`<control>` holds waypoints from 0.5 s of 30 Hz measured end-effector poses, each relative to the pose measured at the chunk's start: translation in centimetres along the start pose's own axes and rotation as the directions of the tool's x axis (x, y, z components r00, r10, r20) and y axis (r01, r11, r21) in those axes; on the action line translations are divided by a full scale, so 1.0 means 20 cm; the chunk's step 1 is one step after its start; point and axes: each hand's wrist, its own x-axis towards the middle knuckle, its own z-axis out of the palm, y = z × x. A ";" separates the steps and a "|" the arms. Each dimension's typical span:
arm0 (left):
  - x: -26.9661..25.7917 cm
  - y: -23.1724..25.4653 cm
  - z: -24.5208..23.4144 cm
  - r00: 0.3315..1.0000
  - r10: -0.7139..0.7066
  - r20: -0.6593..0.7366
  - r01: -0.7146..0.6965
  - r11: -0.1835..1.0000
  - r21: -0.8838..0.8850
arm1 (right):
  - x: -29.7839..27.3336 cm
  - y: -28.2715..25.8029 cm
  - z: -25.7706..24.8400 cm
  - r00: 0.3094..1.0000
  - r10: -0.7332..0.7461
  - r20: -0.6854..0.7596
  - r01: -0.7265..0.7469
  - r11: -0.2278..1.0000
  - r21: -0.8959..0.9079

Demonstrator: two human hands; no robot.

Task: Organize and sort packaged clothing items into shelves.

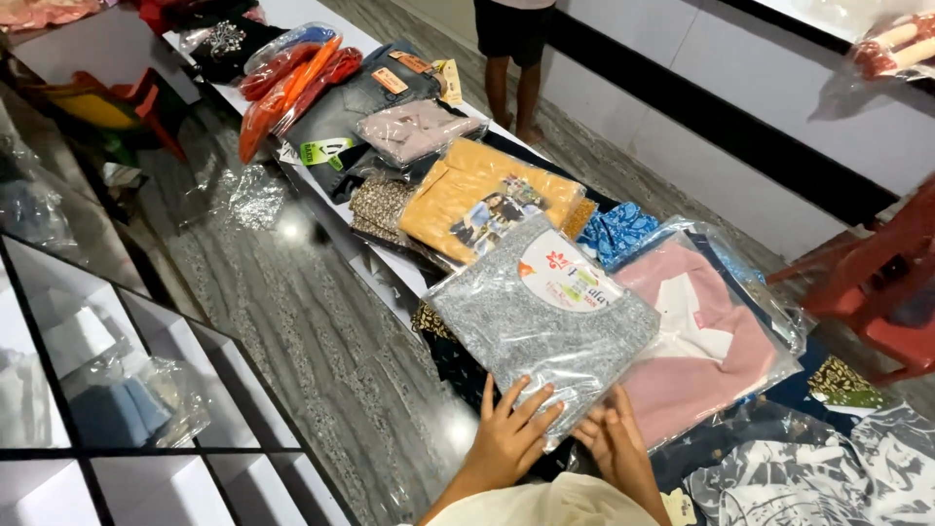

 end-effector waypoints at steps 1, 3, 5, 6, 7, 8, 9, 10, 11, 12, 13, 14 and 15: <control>0.00 0.01 -0.01 1.000 0.002 0.026 -0.001 1.000 -0.029 | 0.01 0.01 0.00 0.996 0.056 -0.072 -0.057 0.998 -0.005; 0.00 0.03 -0.05 0.999 -0.002 0.049 0.004 0.999 -0.055 | 0.02 0.03 0.00 0.983 0.117 -0.140 -0.119 0.993 -0.007; 0.01 0.04 -0.11 0.996 0.059 0.066 -0.051 0.991 -0.120 | 0.01 0.03 0.01 0.969 0.116 -0.220 -0.121 0.993 -0.010; -0.02 0.03 -0.10 0.996 0.054 0.065 -0.046 0.992 -0.117 | 0.00 0.07 -0.05 0.969 0.121 -0.216 -0.127 0.992 -0.011; -0.05 0.01 -0.09 0.999 -0.002 0.046 0.012 0.978 -0.209 | 0.00 0.11 -0.10 0.961 0.109 -0.256 -0.115 0.993 -0.008; -0.07 0.00 -0.08 0.998 -0.059 0.032 0.066 0.951 -0.301 | -0.01 0.14 -0.16 0.950 0.097 -0.296 -0.103 0.995 -0.006; -0.10 -0.02 -0.06 0.998 -0.063 0.031 0.069 0.952 -0.300 | -0.01 0.15 -0.16 0.951 0.100 -0.294 -0.106 0.994 -0.006; -0.13 -0.03 -0.04 0.984 -0.164 -0.068 0.140 0.952 -0.271 | -0.02 0.15 -0.17 0.946 0.088 -0.313 -0.098 0.995 -0.018; -0.15 -0.05 -0.02 0.952 -0.258 -0.167 0.213 0.945 -0.249 | -0.03 0.16 -0.17 0.940 0.074 -0.333 -0.089 0.996 -0.030; -0.12 -0.04 -0.06 0.951 -0.260 -0.165 0.215 0.945 -0.248 | -0.04 0.18 -0.21 0.940 0.077 -0.333 -0.091 0.995 -0.029; -0.09 -0.03 -0.09 0.867 -0.434 -0.244 0.340 0.875 -0.345 | -0.05 0.20 -0.24 0.929 0.072 -0.363 -0.091 0.995 -0.035; -0.05 -0.02 -0.12 0.747 -0.594 -0.299 0.439 0.778 -0.449 | -0.07 0.22 -0.27 0.917 0.067 -0.393 -0.090 0.995 -0.041; -0.06 -0.07 -0.10 0.747 -0.594 -0.298 0.440 0.778 -0.448 | -0.08 0.20 -0.24 0.917 0.067 -0.394 -0.090 0.995 -0.040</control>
